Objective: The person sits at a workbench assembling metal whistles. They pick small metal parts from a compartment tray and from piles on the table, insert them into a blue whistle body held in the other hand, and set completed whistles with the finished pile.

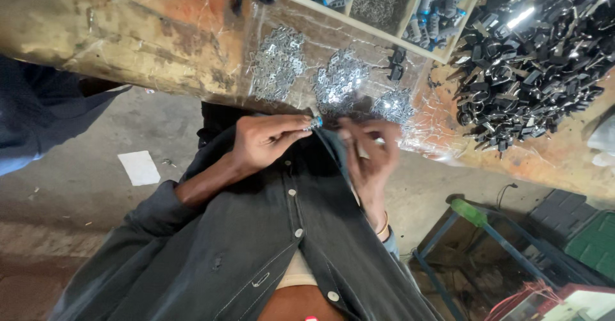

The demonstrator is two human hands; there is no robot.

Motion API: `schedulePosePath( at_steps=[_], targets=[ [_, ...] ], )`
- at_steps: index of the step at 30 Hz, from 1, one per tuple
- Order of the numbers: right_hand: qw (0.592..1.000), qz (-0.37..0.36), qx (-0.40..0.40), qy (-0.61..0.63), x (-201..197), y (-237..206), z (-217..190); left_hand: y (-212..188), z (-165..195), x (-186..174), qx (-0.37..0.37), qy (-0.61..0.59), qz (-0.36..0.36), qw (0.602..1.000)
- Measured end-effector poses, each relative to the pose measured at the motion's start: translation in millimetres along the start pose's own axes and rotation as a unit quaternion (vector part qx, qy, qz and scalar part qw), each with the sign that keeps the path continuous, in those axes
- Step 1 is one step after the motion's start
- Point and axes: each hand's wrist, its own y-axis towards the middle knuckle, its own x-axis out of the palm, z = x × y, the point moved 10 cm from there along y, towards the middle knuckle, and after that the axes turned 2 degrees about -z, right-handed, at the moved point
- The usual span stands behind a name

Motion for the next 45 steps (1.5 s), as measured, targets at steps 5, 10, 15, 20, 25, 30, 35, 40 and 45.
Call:
schedulePosePath(
  at_steps=[5,10,15,20,25,30,35,40,45],
  targets=[
    [0.984,0.032,-0.073,-0.159,-14.1,-8.0,-0.4,-2.8,-15.3,-7.6,-0.064,-0.07,0.03,0.995],
    [0.975,0.065,-0.17,-0.127,-10.3,-16.6,-0.1,-4.4,-23.5,-9.7,-0.079,-0.079,0.04,0.993],
    [0.996,0.064,-0.019,0.052,-2.6,-12.0,19.5,-5.0,-22.8,-10.2,-0.07,-0.065,0.046,0.994],
    [0.99,0.054,0.006,0.133,11.2,-1.8,-3.5,-6.5,-25.0,-10.8,-0.085,-0.076,0.049,0.992],
    [0.991,0.034,-0.045,0.118,26.3,4.5,-33.5,-3.9,-17.4,-16.5,-0.053,-0.072,0.053,0.995],
    [0.985,0.056,-0.102,0.13,27.7,1.0,-47.6,-5.5,-19.6,-16.3,-0.065,-0.085,0.043,0.993],
    [0.993,0.064,-0.047,0.09,31.4,-4.9,-40.5,-10.4,-12.9,-16.4,-0.022,-0.047,0.032,0.998],
    [0.997,0.034,-0.041,0.053,31.0,-4.1,-48.2,-12.2,12.2,-21.5,0.077,0.045,0.035,0.995],
    [0.987,-0.102,-0.128,-0.005,38.8,8.0,-75.5,-22.7,36.7,-37.7,0.155,0.14,-0.007,0.978]
  ],
)
